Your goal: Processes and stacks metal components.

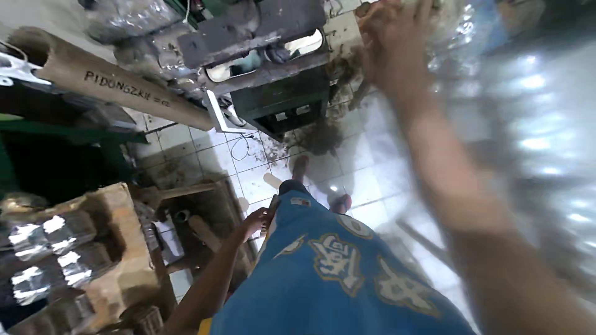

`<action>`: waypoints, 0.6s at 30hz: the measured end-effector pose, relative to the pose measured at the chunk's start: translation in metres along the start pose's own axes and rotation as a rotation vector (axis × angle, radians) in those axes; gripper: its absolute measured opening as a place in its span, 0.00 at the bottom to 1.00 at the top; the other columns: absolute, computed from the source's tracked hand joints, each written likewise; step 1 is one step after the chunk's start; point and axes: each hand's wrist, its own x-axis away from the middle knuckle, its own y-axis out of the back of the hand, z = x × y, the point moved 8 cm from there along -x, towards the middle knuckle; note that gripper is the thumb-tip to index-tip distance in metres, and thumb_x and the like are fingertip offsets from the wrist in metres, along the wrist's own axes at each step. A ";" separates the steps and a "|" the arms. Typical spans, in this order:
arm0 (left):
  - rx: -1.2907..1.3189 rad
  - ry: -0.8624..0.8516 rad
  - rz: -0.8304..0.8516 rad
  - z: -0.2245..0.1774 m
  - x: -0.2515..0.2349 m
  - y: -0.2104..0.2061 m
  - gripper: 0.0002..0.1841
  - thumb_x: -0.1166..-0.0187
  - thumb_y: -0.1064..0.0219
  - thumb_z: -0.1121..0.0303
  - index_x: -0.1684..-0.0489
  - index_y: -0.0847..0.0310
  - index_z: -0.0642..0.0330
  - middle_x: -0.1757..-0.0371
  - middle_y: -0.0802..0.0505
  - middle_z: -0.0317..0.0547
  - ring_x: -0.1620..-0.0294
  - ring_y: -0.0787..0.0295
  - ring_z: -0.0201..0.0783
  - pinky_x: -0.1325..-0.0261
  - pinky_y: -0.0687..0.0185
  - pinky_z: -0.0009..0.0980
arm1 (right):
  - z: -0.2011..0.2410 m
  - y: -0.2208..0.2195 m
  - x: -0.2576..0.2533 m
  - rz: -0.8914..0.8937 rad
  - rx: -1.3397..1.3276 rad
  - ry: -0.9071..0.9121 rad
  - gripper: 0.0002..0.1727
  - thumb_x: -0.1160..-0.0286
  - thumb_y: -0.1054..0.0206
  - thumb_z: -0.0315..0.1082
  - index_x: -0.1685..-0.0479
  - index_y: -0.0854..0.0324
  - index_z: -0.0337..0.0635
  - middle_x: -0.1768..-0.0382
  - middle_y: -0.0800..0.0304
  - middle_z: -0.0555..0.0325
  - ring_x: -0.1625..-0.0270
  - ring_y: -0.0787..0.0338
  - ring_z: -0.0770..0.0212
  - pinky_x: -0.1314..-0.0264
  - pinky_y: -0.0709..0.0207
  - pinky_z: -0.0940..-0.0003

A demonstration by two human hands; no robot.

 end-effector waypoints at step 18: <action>0.173 0.094 0.087 0.024 -0.019 0.081 0.24 0.13 0.39 0.71 0.18 0.34 0.61 0.26 0.19 0.63 0.31 0.20 0.55 0.32 0.23 0.53 | 0.098 -0.251 -0.108 0.272 0.030 -0.043 0.53 0.24 0.55 0.79 0.09 0.38 0.48 0.07 0.43 0.49 0.05 0.50 0.40 0.08 0.70 0.27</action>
